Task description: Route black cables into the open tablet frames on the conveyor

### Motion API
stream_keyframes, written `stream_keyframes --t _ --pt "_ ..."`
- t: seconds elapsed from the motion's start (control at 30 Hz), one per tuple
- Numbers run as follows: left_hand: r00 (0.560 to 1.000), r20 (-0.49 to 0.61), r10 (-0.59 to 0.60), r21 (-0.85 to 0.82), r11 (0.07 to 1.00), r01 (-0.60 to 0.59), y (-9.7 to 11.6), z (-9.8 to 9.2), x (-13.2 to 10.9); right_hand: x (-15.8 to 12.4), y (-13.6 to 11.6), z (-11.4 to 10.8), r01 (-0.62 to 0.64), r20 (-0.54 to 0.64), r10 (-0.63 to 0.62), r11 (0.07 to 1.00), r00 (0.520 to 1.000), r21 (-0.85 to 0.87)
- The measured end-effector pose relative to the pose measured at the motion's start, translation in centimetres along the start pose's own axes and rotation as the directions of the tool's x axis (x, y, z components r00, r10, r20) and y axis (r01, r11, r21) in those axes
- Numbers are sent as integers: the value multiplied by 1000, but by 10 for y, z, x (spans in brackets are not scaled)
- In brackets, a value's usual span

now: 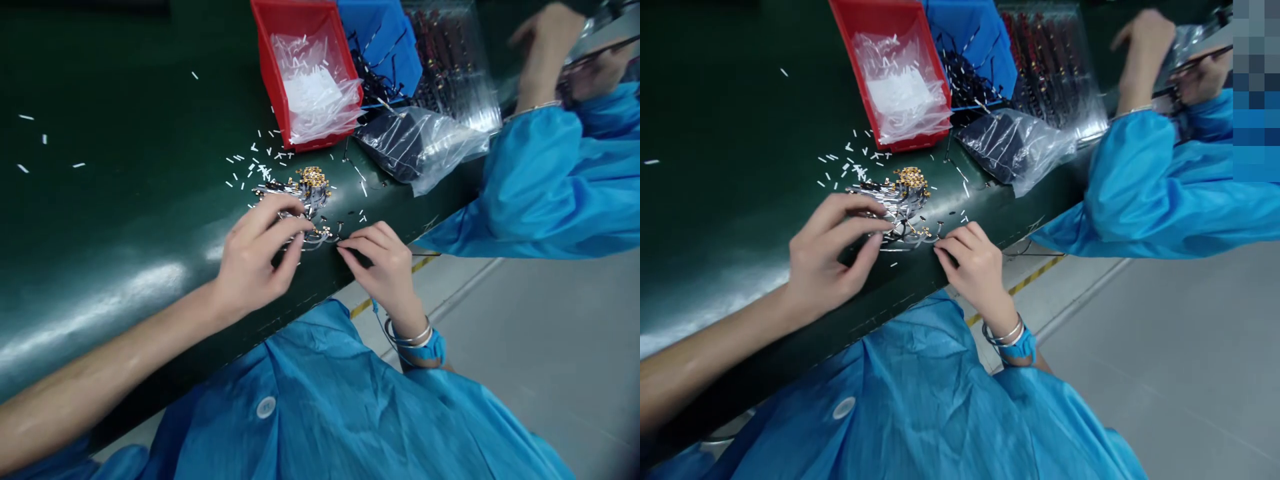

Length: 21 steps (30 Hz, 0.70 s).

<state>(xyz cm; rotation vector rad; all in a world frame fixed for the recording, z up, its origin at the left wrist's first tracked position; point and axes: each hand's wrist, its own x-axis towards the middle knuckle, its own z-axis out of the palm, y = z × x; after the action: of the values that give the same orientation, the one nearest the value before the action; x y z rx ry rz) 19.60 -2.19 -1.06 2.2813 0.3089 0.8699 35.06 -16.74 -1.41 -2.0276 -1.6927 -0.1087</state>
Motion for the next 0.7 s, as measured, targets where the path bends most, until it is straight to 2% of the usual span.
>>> stream_keyframes --t 0.1,0.2,0.37,0.5,0.57,0.7 --pt "998 -2 -63 1 998 63 -3 -6 4 6 -6 2 65 85 -59 995 995 -79" --pt "998 -1 -61 -3 998 61 -7 -8 1 10 -10 2 87 143 -67 987 987 -134" --pt "997 67 42 109 993 -49 -12 -9 -19 18 -13 4 137 132 -118 980 984 -147" --pt "982 145 124 241 958 -157 -17 -10 -30 31 -18 9 243 120 -226 957 967 -160" --pt "991 110 83 242 964 -107 -21 -14 -28 39 -23 12 335 157 -312 929 937 -155" --pt "994 17 -112 139 984 109 -30 -28 -18 52 -37 22 487 317 -421 856 850 -171"
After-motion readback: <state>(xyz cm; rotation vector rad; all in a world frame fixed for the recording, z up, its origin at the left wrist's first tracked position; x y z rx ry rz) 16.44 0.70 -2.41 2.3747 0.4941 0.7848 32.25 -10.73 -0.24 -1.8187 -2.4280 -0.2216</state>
